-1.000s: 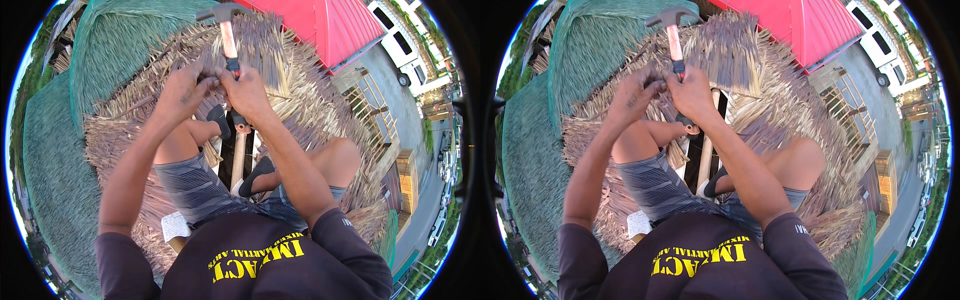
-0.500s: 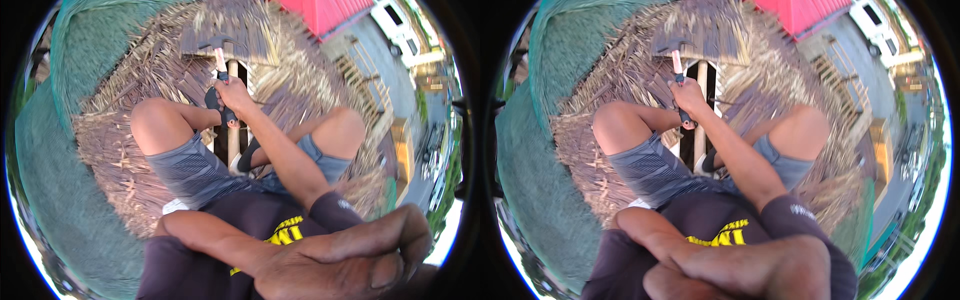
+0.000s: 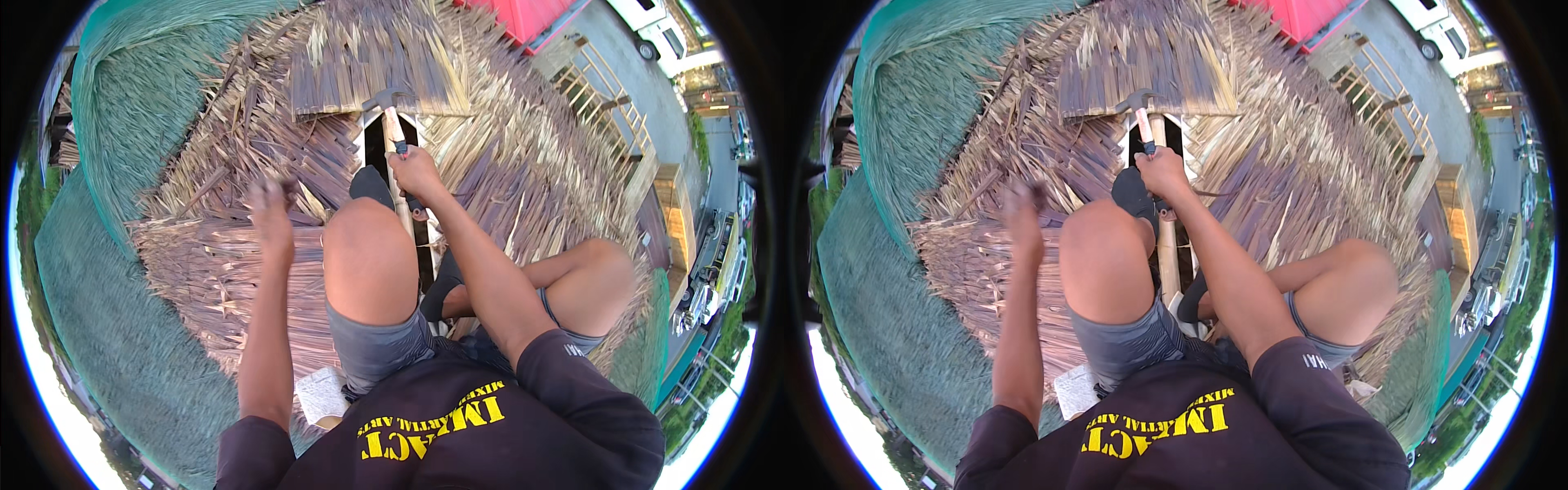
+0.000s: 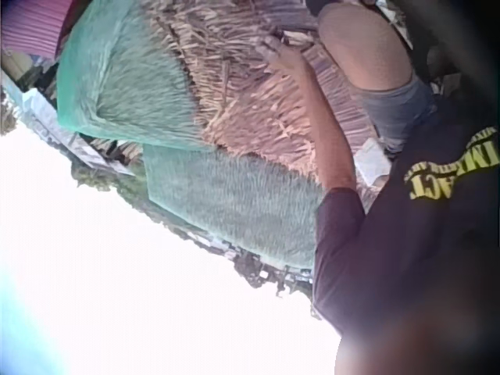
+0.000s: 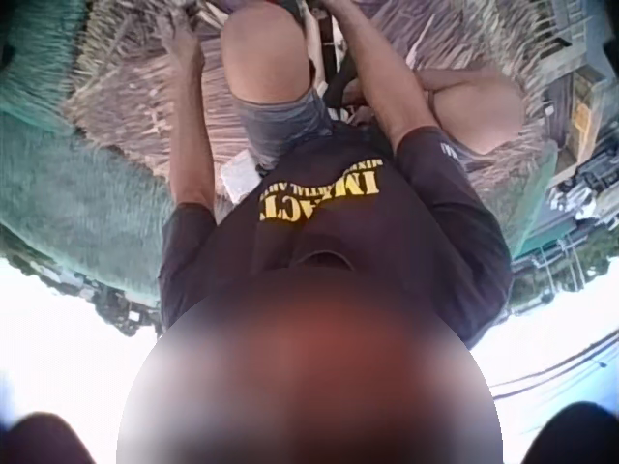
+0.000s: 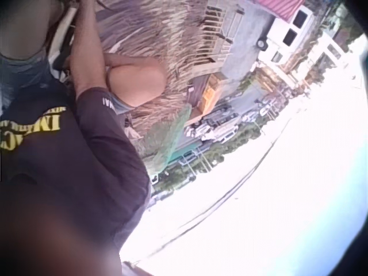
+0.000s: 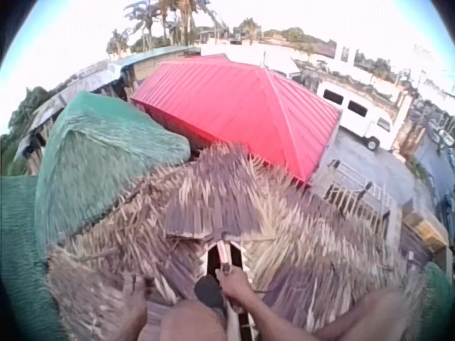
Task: The person hammers nails into thatch panels on a roof, repeatedly lifting and repositioning the panels to secure them to the underlying structure. The person uses a hammer and nails to fasten the thatch panels in place.
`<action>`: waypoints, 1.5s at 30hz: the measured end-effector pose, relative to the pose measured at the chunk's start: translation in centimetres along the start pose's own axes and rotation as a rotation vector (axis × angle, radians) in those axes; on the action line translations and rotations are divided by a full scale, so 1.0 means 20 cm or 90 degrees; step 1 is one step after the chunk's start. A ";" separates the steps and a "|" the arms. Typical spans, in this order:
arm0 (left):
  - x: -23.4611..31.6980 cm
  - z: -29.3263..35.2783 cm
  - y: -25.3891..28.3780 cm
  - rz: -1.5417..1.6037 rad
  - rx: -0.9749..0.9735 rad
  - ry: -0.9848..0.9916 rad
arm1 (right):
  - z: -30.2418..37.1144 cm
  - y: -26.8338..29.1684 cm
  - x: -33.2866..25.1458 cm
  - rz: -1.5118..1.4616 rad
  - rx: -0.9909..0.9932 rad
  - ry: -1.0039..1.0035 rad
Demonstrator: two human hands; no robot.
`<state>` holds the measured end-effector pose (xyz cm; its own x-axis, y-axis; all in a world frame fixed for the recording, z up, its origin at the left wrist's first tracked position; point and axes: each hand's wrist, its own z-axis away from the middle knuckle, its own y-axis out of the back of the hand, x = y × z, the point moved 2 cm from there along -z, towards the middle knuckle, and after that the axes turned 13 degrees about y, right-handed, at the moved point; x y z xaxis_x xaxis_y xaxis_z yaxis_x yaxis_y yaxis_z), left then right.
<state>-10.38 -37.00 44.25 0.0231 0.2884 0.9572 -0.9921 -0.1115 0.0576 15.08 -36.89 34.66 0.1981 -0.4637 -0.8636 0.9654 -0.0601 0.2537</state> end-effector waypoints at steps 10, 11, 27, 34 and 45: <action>-1.35 0.05 -0.34 0.091 0.211 0.433 | -0.64 -0.17 0.37 0.356 -0.119 0.190; -1.34 0.03 -0.39 0.106 0.221 0.430 | -0.77 -0.16 0.32 0.499 -0.188 0.234; -1.13 -0.31 -0.79 0.123 0.257 0.277 | -1.10 -0.12 0.24 0.295 -0.178 0.087; -1.32 -0.64 0.31 -0.708 -0.417 -0.020 | -1.17 0.27 0.28 0.503 -0.202 0.047; -1.48 -1.22 -0.69 -0.416 -0.082 -0.033 | -1.41 1.24 -0.56 0.841 -0.142 0.119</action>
<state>-0.43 -20.74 8.21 0.6270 0.2112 0.7498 -0.7789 0.1854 0.5991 41.50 -8.26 38.29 0.9946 0.0645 -0.0815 0.0402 0.4848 0.8737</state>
